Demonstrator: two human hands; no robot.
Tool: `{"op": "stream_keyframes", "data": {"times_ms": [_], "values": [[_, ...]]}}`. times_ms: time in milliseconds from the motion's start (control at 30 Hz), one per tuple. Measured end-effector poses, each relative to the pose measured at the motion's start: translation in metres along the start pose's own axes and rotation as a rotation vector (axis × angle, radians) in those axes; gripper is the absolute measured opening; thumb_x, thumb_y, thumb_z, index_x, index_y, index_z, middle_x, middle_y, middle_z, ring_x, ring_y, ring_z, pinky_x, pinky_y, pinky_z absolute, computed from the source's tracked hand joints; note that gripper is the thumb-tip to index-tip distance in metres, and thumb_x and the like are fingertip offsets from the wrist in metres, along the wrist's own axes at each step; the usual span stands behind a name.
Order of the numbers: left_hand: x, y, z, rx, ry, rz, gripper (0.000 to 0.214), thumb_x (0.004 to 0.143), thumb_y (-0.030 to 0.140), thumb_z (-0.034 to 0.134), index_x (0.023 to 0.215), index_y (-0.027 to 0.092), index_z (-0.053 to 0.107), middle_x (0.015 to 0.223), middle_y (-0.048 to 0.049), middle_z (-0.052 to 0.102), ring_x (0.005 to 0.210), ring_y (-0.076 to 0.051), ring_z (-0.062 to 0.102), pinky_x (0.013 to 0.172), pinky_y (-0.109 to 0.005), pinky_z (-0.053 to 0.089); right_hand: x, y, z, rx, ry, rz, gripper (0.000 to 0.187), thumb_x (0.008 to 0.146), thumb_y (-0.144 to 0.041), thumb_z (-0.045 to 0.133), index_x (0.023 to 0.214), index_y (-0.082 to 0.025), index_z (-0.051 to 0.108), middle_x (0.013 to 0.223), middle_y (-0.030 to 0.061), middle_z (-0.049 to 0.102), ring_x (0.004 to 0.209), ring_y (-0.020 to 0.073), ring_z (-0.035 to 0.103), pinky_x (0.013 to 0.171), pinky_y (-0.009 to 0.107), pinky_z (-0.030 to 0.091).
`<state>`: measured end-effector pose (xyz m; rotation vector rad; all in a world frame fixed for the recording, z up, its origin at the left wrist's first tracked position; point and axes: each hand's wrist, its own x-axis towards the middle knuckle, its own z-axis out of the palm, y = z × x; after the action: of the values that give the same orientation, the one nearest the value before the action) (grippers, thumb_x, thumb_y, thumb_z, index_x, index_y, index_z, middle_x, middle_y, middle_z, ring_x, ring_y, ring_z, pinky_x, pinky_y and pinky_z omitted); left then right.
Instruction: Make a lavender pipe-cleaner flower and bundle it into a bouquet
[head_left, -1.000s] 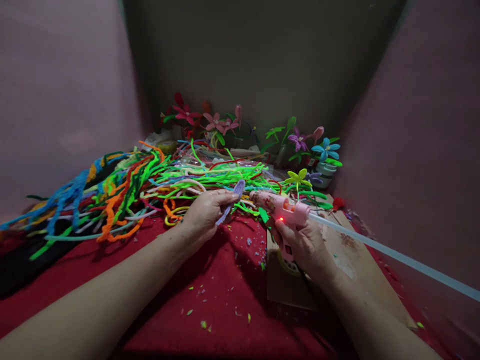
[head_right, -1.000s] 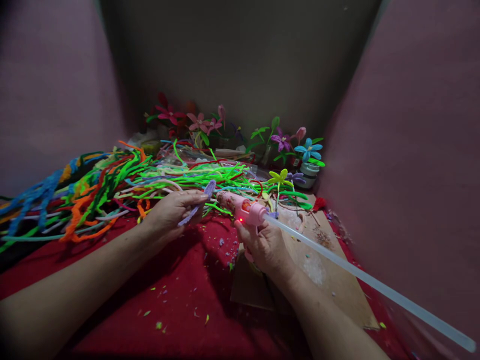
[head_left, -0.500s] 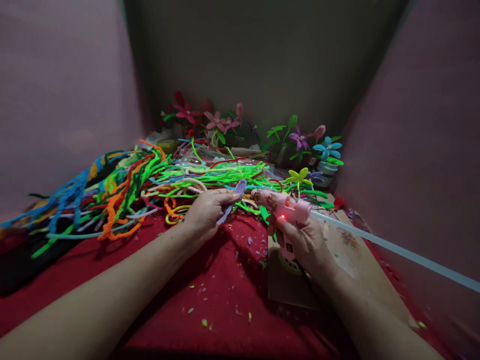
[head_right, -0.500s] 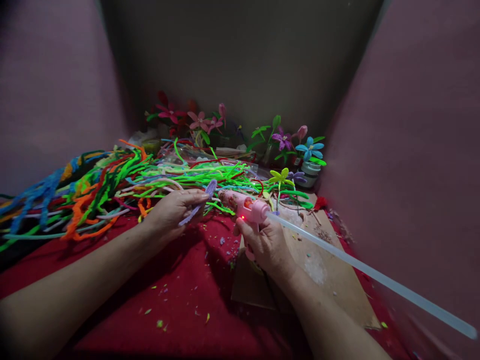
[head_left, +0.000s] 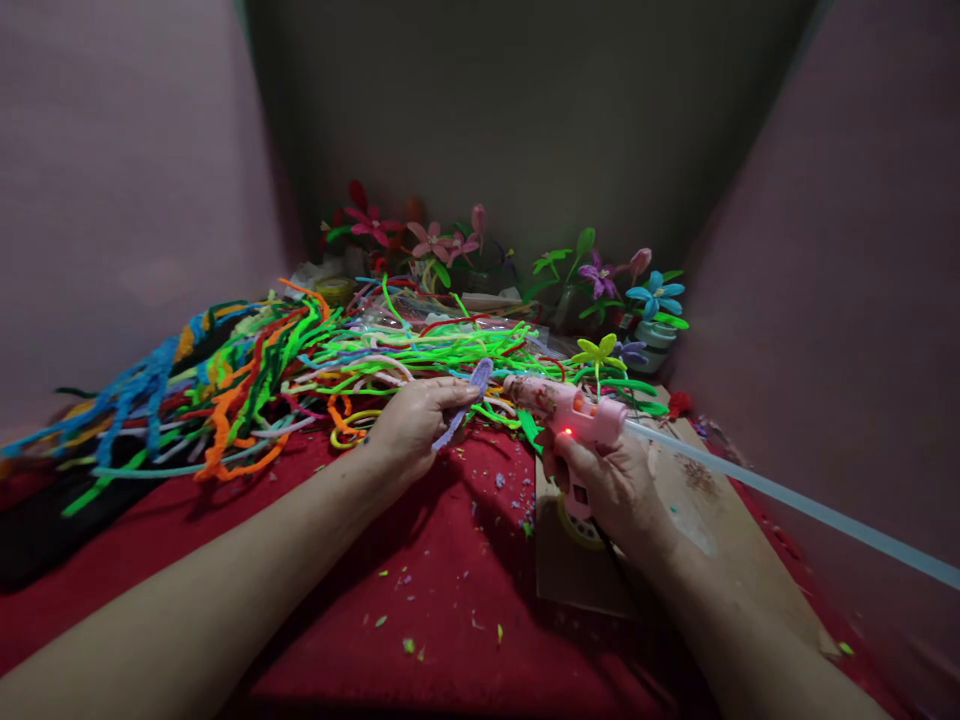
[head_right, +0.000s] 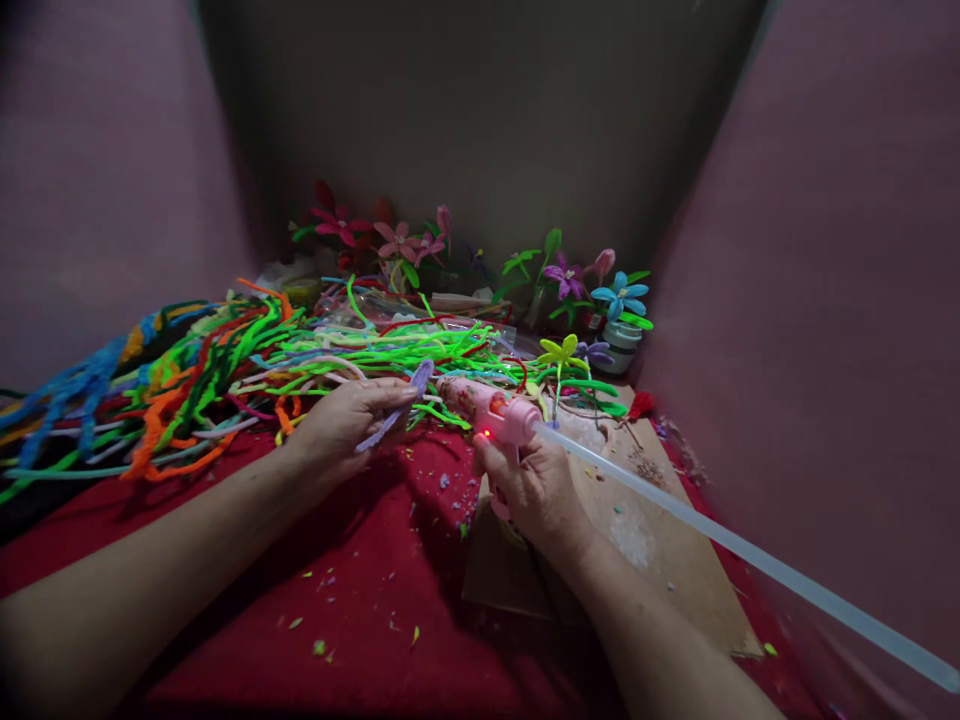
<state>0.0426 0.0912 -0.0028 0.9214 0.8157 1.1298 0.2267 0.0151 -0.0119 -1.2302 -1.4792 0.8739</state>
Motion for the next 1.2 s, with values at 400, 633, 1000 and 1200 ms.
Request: {"op": "stream_keyframes", "data": {"times_ms": [400,633,1000,1200], "values": [[-0.0017,0.0027,0.0014,0.018,0.024,-0.005,0.006,0.061,0.013,0.067,0.058,0.011,0.062,0.048,0.0017,0.054,0.04,-0.006,0.044,0.04,-0.018,0.031,-0.0014,-0.0004,0.0013,-0.001,-0.014,0.023,0.036,0.079,-0.048,0.053,0.059,-0.018,0.05,0.051,-0.0017,0.047,0.045,0.0087,0.039,0.043,0.023,0.029],[0.0,0.0017,0.0003,0.022,0.022,-0.005,0.006,0.06,0.015,0.068,0.061,0.012,0.063,0.05,0.0013,0.055,0.041,-0.007,0.045,0.04,-0.019,0.031,-0.0005,-0.0014,0.003,0.041,-0.002,0.052,0.033,0.075,-0.049,0.055,0.061,-0.02,0.051,0.048,-0.0026,0.044,0.042,0.009,0.036,0.039,0.024,0.025],[-0.0002,0.0009,-0.0002,0.016,0.035,0.004,0.005,0.061,0.014,0.067,0.061,0.013,0.062,0.049,0.0018,0.053,0.04,-0.007,0.044,0.04,-0.019,0.033,-0.0028,0.0021,0.0025,0.034,-0.031,0.073,0.035,0.077,-0.05,0.054,0.061,-0.019,0.049,0.051,-0.0019,0.043,0.046,0.0097,0.035,0.042,0.025,0.025],[-0.0009,0.0014,0.001,0.015,0.044,-0.002,0.004,0.063,0.014,0.066,0.062,0.012,0.063,0.051,0.0013,0.054,0.042,-0.007,0.045,0.041,-0.019,0.033,-0.0034,0.0017,0.0018,0.023,-0.05,0.084,0.036,0.077,-0.051,0.054,0.059,-0.02,0.048,0.05,-0.0027,0.042,0.043,0.0092,0.034,0.041,0.025,0.024]]}}
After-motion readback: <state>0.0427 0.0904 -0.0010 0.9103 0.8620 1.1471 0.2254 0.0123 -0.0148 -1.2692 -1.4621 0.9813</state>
